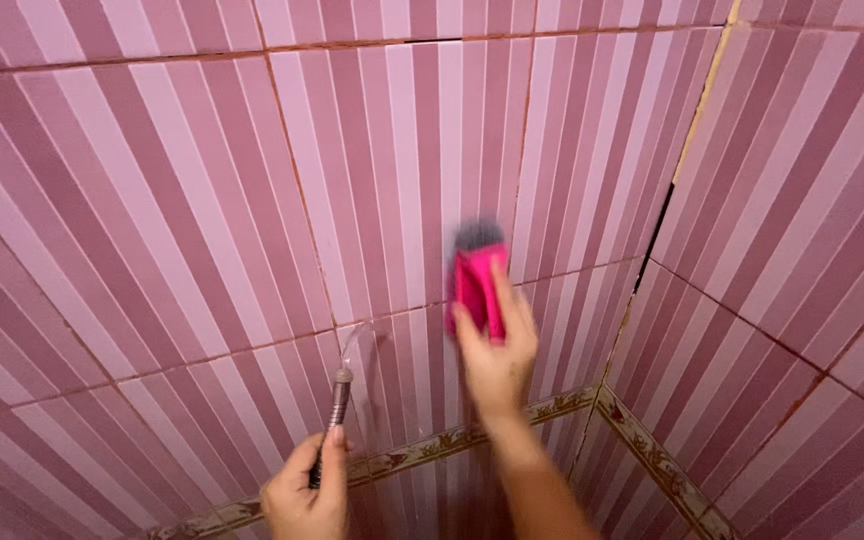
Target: The person scrubs the pink and white striped bathroom tiles using a handheld shower head to spray water and a pink scrub brush to clean the grout lines and tile surfaces. The person moves systematically across the wall, rinsing and scrubbing different sections.
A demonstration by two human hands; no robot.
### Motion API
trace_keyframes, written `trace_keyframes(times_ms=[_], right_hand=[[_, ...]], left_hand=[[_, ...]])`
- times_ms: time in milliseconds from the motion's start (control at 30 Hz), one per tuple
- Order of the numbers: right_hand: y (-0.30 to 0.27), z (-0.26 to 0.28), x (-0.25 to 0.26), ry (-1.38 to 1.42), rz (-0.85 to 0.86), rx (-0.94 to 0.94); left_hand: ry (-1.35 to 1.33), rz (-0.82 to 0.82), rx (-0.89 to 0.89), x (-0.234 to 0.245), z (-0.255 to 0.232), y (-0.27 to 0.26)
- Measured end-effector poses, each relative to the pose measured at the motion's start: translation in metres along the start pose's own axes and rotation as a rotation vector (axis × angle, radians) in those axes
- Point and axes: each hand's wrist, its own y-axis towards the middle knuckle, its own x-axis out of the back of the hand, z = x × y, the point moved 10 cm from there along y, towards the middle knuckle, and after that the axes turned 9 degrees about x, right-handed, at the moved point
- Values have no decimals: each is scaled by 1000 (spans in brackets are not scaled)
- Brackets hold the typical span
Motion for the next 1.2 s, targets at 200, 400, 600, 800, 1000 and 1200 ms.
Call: trace_keyframes(times_ms=[200, 400, 600, 800, 1000, 1200], right_hand=[[64, 63, -21, 22, 96, 175], [-169, -48, 9, -124, -29, 7], [-190, -63, 13, -86, -17, -95], [25, 60, -24, -4, 21, 44], [27, 84, -46, 39, 103, 94], [-213, -39, -37, -140, 169, -23]], left_hand=[[-71, -43, -12, 17, -12, -6], [-104, -57, -92, 23, -9, -4], [-87, 6, 113, 23, 15, 3], [-44, -107, -23, 57, 0, 6], [-58, -107, 34, 61, -1, 5], [-61, -28, 109, 48, 13, 8]])
